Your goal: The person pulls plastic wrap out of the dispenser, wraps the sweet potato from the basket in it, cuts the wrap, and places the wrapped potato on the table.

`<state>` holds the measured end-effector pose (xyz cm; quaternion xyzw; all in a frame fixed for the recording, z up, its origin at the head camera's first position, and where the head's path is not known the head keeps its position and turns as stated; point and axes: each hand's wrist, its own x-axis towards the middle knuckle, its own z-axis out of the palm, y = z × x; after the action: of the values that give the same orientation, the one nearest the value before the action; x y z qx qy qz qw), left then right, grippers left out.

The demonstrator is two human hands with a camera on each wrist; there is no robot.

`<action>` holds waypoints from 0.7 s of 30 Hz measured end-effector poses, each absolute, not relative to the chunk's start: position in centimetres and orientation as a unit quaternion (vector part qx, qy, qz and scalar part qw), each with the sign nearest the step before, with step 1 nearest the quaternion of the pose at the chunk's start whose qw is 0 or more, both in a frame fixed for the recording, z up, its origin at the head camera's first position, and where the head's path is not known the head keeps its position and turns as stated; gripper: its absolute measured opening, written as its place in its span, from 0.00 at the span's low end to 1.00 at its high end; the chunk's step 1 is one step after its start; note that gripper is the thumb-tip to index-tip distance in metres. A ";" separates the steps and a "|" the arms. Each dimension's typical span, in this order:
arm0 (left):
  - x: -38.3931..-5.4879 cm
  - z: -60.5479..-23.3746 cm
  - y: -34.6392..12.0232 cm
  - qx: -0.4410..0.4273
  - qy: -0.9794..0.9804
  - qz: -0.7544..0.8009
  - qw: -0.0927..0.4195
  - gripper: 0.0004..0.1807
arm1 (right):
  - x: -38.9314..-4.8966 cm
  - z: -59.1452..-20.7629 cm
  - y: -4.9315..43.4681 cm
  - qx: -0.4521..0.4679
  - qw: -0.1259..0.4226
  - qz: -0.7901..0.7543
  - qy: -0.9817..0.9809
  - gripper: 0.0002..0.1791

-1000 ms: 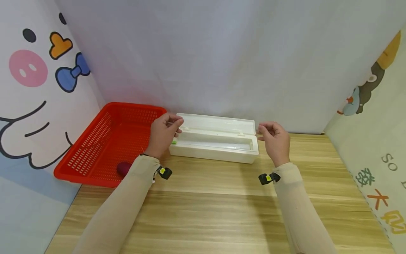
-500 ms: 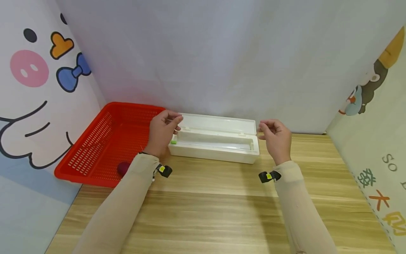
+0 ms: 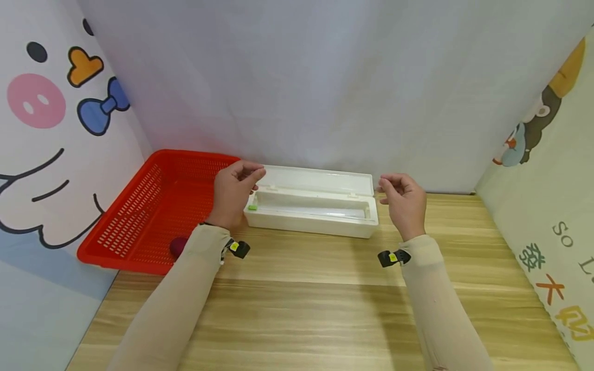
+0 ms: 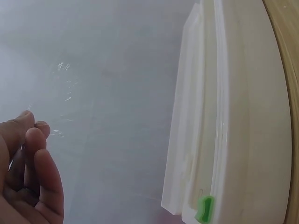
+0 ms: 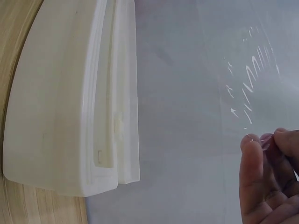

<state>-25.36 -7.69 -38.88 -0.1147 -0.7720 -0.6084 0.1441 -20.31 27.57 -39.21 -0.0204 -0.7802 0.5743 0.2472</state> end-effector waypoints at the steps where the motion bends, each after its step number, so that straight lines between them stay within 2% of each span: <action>1: -25.4 -38.9 -7.8 -0.117 -0.771 -0.608 0.146 0.11 | -20.3 -39.1 27.6 -0.021 0.248 0.573 -0.781 0.13; 11: -25.0 -38.4 -8.1 -0.119 -0.816 -0.540 0.169 0.12 | -19.9 -38.7 27.4 -0.011 0.272 0.547 -0.792 0.11; 21: -24.6 -38.1 -8.2 -0.137 -0.803 -0.559 0.155 0.11 | -19.1 -37.7 27.2 -0.021 0.250 0.565 -0.786 0.13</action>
<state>-24.62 -8.23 -38.07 -0.1368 -0.8031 -0.5588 0.1551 -19.07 27.19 -37.72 -0.0212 -0.7859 0.5652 0.2498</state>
